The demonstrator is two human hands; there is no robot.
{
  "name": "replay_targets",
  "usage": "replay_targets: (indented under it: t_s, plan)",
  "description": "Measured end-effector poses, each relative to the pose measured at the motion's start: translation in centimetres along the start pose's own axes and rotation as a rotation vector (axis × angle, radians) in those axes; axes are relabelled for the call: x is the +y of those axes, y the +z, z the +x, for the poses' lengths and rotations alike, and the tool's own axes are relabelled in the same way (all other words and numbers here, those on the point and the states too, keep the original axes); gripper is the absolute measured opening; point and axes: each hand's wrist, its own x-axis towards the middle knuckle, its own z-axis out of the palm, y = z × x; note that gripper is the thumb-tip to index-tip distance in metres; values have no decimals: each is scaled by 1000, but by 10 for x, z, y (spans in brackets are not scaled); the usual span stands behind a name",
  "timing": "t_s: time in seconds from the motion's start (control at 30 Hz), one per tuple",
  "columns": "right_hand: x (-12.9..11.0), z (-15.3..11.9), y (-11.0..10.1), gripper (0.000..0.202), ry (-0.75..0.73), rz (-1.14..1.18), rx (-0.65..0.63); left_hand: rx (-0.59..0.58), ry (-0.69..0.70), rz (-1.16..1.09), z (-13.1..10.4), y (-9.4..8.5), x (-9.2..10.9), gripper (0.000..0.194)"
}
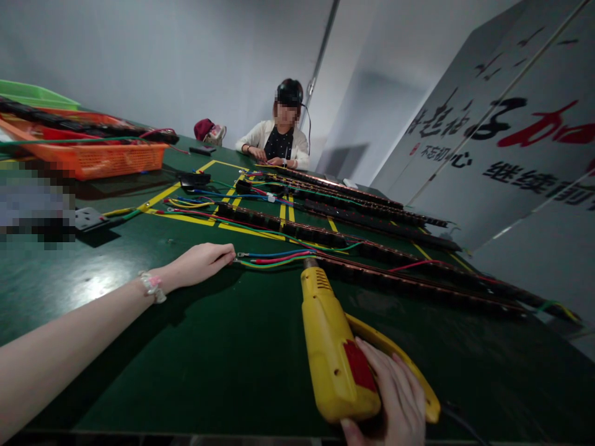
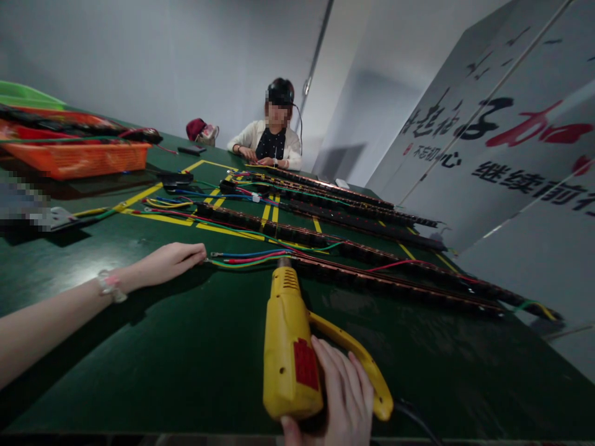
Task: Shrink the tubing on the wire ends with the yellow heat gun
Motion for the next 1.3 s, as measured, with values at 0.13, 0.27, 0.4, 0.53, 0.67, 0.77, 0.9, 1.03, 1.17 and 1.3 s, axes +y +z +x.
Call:
replay_targets:
  t_s: [0.13, 0.27, 0.4, 0.53, 0.67, 0.77, 0.9, 1.03, 1.17, 1.3]
  plan:
    - [16, -7, -2, 74, -10, 14, -41, -5, 11, 9, 0, 0, 1, 33]
    - [35, -18, -5, 52, 154, -67, -19, -14, 13, 26, 0, -1, 2, 33]
    - [46, -24, -7, 34, 269, -126, -10, -21, 21, 46, 0, -1, 3, 33]
    - [39, -24, -10, 28, 119, -186, -34, -23, 19, 46, 0, -1, 3, 33]
    - [19, -21, -5, 25, 148, -237, 86, -18, 23, 38, 0, -2, 3, 33]
    - [4, -18, 2, 24, 181, -205, 129, -11, 27, 36, 0, -1, 3, 33]
    - [-11, -14, 9, 25, 186, -122, 153, -8, 25, 26, 1, -1, 2, 34]
    - [-25, -10, 14, 23, 181, -15, 155, 10, 28, 18, 1, -1, 2, 35]
    - [-42, -2, 18, 22, 184, 70, 141, 13, 41, 21, 1, 0, 1, 35]
    - [-60, 8, 22, 22, 195, 134, 114, 14, 29, 29, 1, -1, 2, 36]
